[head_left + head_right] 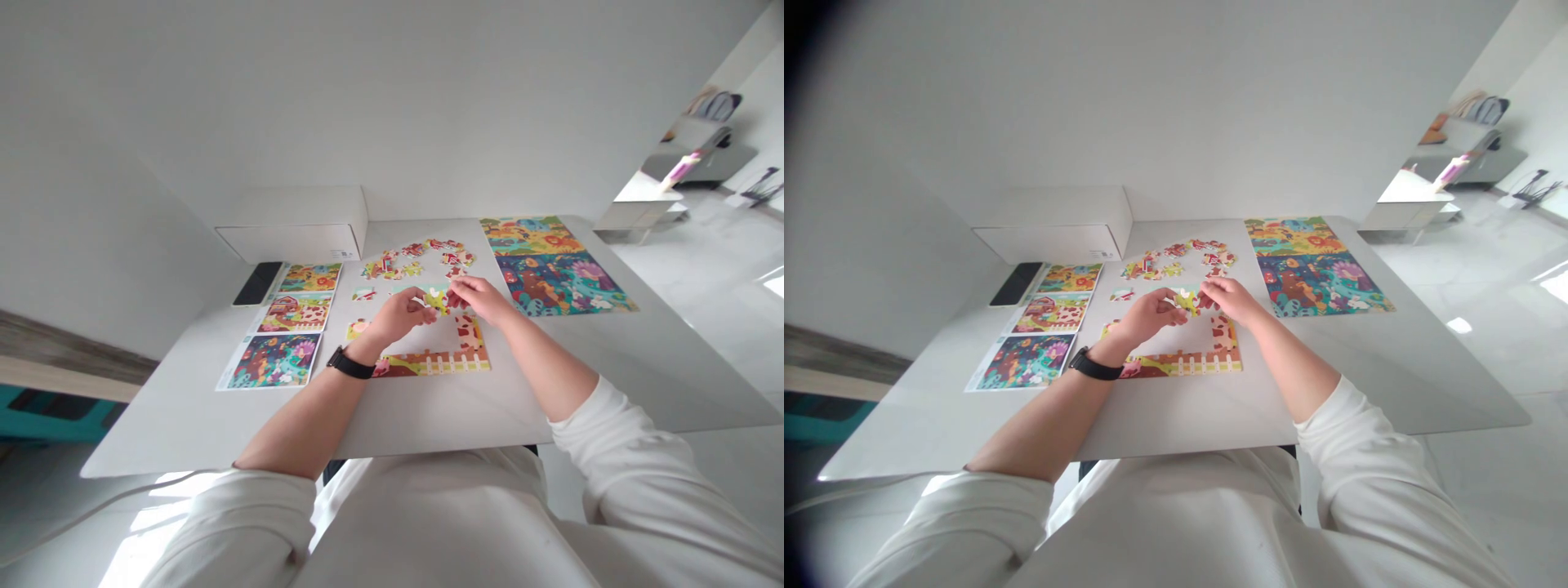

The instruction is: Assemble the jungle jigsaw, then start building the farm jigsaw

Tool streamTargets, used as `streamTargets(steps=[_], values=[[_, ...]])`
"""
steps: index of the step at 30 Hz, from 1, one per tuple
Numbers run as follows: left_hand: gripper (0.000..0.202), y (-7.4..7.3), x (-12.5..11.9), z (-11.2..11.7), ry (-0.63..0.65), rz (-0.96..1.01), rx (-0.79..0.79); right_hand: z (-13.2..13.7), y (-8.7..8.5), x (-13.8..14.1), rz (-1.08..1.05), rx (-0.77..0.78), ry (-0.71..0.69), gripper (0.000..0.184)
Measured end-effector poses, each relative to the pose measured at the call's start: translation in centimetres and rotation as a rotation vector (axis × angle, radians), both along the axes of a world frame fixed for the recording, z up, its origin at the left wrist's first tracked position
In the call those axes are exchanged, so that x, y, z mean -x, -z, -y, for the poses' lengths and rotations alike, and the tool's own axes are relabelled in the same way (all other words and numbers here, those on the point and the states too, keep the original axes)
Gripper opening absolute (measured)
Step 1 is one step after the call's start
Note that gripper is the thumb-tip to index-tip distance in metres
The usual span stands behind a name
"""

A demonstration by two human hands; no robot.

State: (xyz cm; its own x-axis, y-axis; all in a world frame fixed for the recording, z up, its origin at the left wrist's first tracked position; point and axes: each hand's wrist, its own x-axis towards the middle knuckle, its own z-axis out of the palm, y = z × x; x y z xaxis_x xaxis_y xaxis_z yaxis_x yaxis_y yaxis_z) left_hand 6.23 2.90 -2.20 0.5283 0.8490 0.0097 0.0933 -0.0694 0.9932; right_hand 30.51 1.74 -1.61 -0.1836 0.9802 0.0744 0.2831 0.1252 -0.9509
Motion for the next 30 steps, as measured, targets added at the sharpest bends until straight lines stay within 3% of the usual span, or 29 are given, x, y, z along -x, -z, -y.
streamTargets(steps=[4, 9, 13, 16, 19, 23, 27, 30], values=[[0.048, -0.2, -0.1, -0.1, -0.068, 0.06, 0.059, 0.6, -0.4, 0.8, -0.013, 0.052, -0.126, 0.052], [0.03, -0.2, -0.3, 0.2, -0.044, -0.011, 0.011, 0.4, -0.3, 0.9, -0.088, 0.091, -0.028, 0.043], [0.019, -0.4, -0.1, 0.6, -0.081, -0.205, -0.199, -0.7, -0.1, -1.0, -0.196, 0.098, 0.1, 0.04], [0.016, -0.7, 0.1, 1.2, -0.072, -0.375, -0.399, -1.3, -0.2, -3.1, -0.141, 0.085, 0.195, 0.033], [0.02, -0.9, -0.1, 2.0, 0.049, -0.46, -0.586, -1.4, -0.2, -4.8, -0.032, 0.139, 0.225, 0.025], [0.033, -0.5, -1.1, 3.6, 0.297, -0.503, -0.803, -1.3, 0.4, -5.6, 0.049, 0.202, 0.147, 0.02], [0.042, 0.0, -2.1, 4.9, 0.461, -0.526, -0.894, -1.8, 1.4, -5.1, 0.12, 0.211, 0.139, 0.018], [0.049, 0.5, -2.4, 5.2, 0.509, -0.54, -0.915, -2.1, 2.0, -4.7, 0.195, 0.19, 0.141, 0.013]])
